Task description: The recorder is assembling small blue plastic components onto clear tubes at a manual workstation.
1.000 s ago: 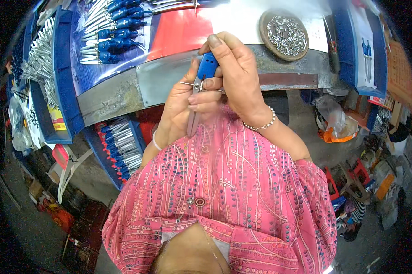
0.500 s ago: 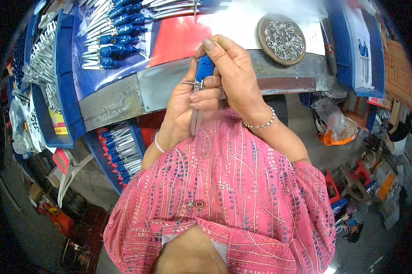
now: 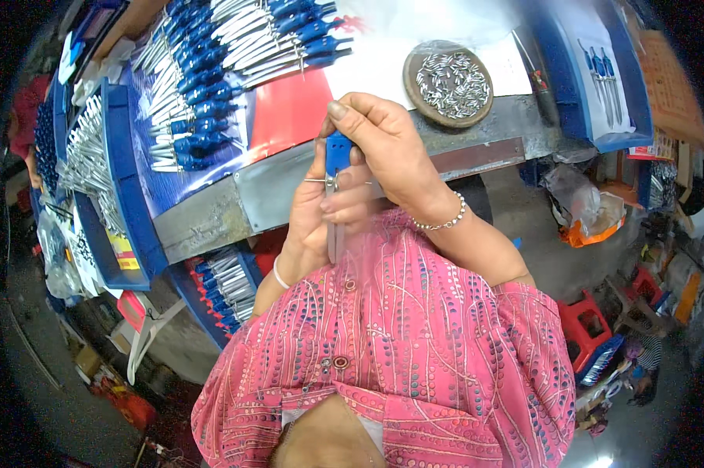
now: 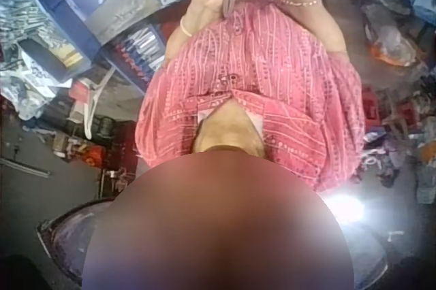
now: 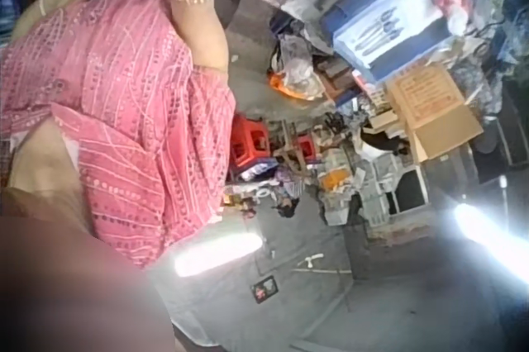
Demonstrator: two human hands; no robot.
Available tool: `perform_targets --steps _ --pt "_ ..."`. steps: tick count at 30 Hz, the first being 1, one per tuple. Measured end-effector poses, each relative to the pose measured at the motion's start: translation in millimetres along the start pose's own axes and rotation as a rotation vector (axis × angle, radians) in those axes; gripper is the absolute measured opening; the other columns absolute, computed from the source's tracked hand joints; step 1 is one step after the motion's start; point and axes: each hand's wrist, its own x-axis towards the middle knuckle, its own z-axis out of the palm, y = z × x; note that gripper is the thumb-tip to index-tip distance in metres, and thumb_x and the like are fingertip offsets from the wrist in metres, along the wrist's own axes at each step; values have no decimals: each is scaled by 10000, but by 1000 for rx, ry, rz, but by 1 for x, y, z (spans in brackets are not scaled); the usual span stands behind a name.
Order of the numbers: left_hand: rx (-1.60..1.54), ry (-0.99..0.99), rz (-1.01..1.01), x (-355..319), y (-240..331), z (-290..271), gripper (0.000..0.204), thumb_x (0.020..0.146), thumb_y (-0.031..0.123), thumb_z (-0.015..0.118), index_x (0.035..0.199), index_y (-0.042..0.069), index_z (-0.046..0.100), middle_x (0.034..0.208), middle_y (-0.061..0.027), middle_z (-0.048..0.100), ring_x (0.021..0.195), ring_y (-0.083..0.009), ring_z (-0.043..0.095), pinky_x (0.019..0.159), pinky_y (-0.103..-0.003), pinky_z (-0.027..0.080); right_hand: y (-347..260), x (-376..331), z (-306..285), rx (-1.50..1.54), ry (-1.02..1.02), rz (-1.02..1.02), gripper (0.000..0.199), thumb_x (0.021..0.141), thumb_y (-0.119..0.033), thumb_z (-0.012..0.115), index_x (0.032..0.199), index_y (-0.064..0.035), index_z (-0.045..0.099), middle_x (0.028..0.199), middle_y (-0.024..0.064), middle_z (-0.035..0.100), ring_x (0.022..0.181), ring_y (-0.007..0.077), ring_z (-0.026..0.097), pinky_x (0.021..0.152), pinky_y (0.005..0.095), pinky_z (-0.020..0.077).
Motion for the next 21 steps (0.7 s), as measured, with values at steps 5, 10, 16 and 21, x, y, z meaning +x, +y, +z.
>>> perform_targets --steps 5,10,16,21 --pt "-29 -15 -2 14 -6 4 391 891 366 453 986 -13 451 712 -53 474 429 -53 358 381 -176 311 -4 2 -8 22 55 -60 232 897 -216 479 770 -41 562 630 -65 479 508 -25 344 461 122 285" --pt "56 -19 -7 22 -6 11 397 905 371 415 983 -16 456 709 -54 470 433 -58 351 388 -179 302 -15 5 -23 -9 24 -71 237 900 -217 473 770 -39 560 623 -67 487 505 -25 358 456 125 289" --pt "153 -33 -7 37 -3 23 412 898 387 421 986 -13 465 712 -48 460 438 -55 342 395 -178 293 -29 18 -36 -75 -107 -127 241 903 -216 465 776 -37 565 629 -64 500 513 -35 384 454 120 293" --pt "159 -10 16 42 -6 28 421 898 397 415 983 -12 462 711 -46 455 439 -55 338 392 -178 288 -35 18 -41 -27 -116 -88 250 904 -225 466 791 -32 577 629 -62 513 496 -31 389 448 121 301"
